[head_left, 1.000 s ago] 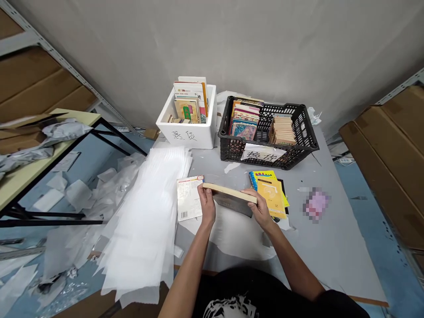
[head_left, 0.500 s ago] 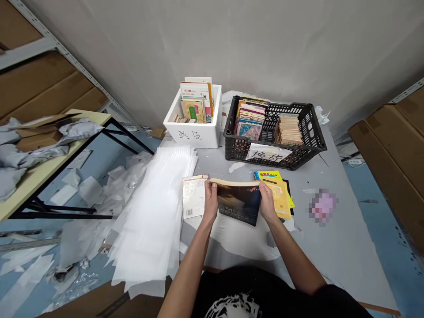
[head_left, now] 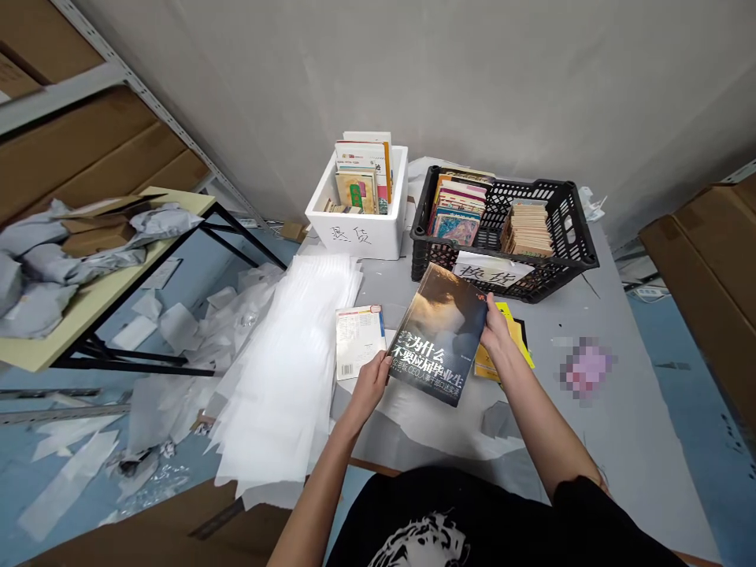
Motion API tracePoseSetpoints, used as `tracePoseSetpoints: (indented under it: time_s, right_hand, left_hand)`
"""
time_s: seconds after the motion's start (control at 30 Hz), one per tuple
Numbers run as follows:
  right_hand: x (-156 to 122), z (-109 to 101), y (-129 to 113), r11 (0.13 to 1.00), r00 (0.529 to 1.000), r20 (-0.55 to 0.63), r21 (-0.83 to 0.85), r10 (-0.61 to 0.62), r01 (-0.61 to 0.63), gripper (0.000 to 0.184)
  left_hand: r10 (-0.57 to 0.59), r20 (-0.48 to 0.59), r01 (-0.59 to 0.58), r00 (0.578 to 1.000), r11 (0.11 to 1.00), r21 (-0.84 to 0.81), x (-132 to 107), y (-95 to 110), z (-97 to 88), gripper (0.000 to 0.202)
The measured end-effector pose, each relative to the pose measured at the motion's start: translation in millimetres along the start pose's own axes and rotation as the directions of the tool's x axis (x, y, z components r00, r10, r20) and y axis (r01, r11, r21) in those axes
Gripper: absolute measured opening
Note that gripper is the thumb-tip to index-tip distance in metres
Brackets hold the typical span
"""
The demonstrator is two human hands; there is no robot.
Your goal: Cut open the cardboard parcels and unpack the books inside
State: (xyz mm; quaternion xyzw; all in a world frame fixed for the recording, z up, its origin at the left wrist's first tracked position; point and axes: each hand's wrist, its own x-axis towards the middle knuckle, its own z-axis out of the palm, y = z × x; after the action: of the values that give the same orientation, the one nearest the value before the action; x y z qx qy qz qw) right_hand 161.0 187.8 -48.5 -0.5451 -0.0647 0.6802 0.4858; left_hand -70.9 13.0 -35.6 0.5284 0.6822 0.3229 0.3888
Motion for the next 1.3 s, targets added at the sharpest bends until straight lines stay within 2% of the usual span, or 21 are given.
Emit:
tracePoseSetpoints:
  time_s: [0.13, 0.3, 0.37, 0.43, 0.5, 0.57, 0.63, 0.67, 0.73, 0.77, 0.8, 0.9, 0.97, 1.0, 1.07, 1.13, 1.17, 1.2, 1.23, 1.3]
  right_hand:
    - [3.3, -4.7, 7.1, 0.998, 0.999, -0.004, -0.015, 0.053, -0.053, 0.031]
    - [4.2, -2.7, 14.9, 1.000, 1.000, -0.017, -0.026, 0.008, -0.008, 0.036]
    - [3.8, 2.1, 16.1, 1.000, 1.000, -0.021, -0.020, -0.011, 0.011, 0.040]
    - [0.4, 7.2, 18.0, 0.997, 0.997, -0.041, -0.041, -0.062, 0.060, 0.042]
    - [-8.4, 10.6, 22.6, 0.983, 0.987, -0.078, -0.132, -0.137, 0.127, 0.039]
    - [-23.3, 11.8, 30.9, 0.954, 0.979, -0.093, -0.260, -0.181, 0.152, 0.034]
    - [-41.5, 12.4, 42.3, 0.942, 0.996, 0.010, -0.324, -0.087, 0.085, 0.038]
    - [-50.4, 12.7, 48.5, 0.943, 0.994, 0.113, -0.330, 0.000, 0.037, 0.043]
    - [-64.3, 13.6, 60.6, 0.946, 0.936, 0.321, -0.322, 0.147, -0.038, 0.052]
    - [-68.6, 13.5, 66.0, 0.950, 0.911, 0.374, -0.309, 0.172, -0.053, 0.051]
    - [-70.9, 12.7, 70.8, 0.956, 0.908, 0.384, -0.289, 0.165, -0.052, 0.047]
    - [-68.8, 4.5, 79.3, 0.973, 0.947, 0.307, -0.230, 0.090, -0.018, 0.035]
    - [-64.3, -3.8, 78.4, 0.976, 0.945, 0.319, -0.219, 0.069, 0.002, 0.033]
    - [-62.2, -7.6, 75.8, 0.975, 0.939, 0.335, -0.222, 0.072, 0.004, 0.032]
    - [-59.2, -13.0, 66.9, 0.971, 0.929, 0.359, -0.239, 0.093, -0.005, 0.033]
    - [-57.7, -15.1, 55.2, 0.964, 0.919, 0.376, -0.266, 0.120, -0.017, 0.034]
    - [-57.2, -15.5, 49.5, 0.960, 0.913, 0.386, -0.280, 0.131, -0.019, 0.034]
    - [-56.7, -16.0, 44.5, 0.956, 0.906, 0.399, -0.294, 0.140, -0.019, 0.034]
    - [-56.0, -16.9, 40.6, 0.952, 0.898, 0.413, -0.305, 0.150, -0.018, 0.034]
    - [-53.7, -20.9, 37.9, 0.946, 0.879, 0.441, -0.321, 0.181, -0.033, 0.038]
  left_hand:
    - [0.008, -0.006, -0.008, 1.000, 1.000, 0.026, -8.5, 14.1, -5.3, 0.032]
    - [-0.048, 0.057, 0.058, 0.997, 0.982, -0.181, -13.0, 24.9, -5.8, 0.042]
    - [-0.084, 0.038, 0.091, 0.996, 0.965, -0.246, -12.6, 25.9, -4.0, 0.046]
    - [-0.110, -0.027, 0.099, 0.994, 0.959, -0.267, -11.5, 25.8, -1.9, 0.048]
    - [-0.105, -0.116, 0.078, 0.988, 0.973, -0.216, -10.7, 25.5, 0.8, 0.047]
    - [-0.046, -0.200, 0.029, 0.979, 0.996, -0.088, -10.6, 25.8, 4.9, 0.045]
    - [0.063, -0.238, -0.045, 0.969, 0.996, 0.080, -11.8, 28.2, 11.6, 0.044]
    - [0.118, -0.226, -0.084, 0.967, 0.984, 0.155, -12.9, 30.5, 16.2, 0.045]
    - [0.193, -0.142, -0.152, 0.971, 0.954, 0.259, -16.7, 36.9, 28.2, 0.048]
    - [0.206, -0.083, -0.174, 0.975, 0.941, 0.290, -19.7, 40.6, 35.2, 0.050]
    - [0.207, -0.021, -0.190, 0.978, 0.931, 0.312, -23.4, 44.1, 42.4, 0.051]
    - [0.210, 0.109, -0.234, 0.972, 0.912, 0.336, -36.6, 49.6, 59.1, 0.051]
    - [0.252, 0.142, -0.285, 0.957, 0.905, 0.317, -41.0, 45.9, 59.2, 0.046]
    - [0.267, 0.118, -0.291, 0.956, 0.907, 0.303, -39.3, 41.7, 54.7, 0.043]
    - [0.230, -0.037, -0.211, 0.973, 0.938, 0.276, -25.2, 29.7, 38.3, 0.040]
    - [0.058, -0.276, -0.008, 0.959, 0.983, 0.182, 1.7, 16.3, 18.2, 0.039]
    - [-0.038, -0.322, 0.069, 0.946, 0.994, 0.083, 17.4, 10.6, 9.6, 0.040]
    - [-0.142, -0.269, 0.136, 0.953, 0.990, -0.042, 32.6, 6.6, 2.9, 0.041]
    - [-0.205, -0.159, 0.181, 0.966, 0.972, -0.152, 45.9, 4.8, -1.3, 0.042]
    - [-0.191, 0.027, 0.190, 0.981, 0.934, -0.303, 62.4, 8.5, -2.4, 0.045]
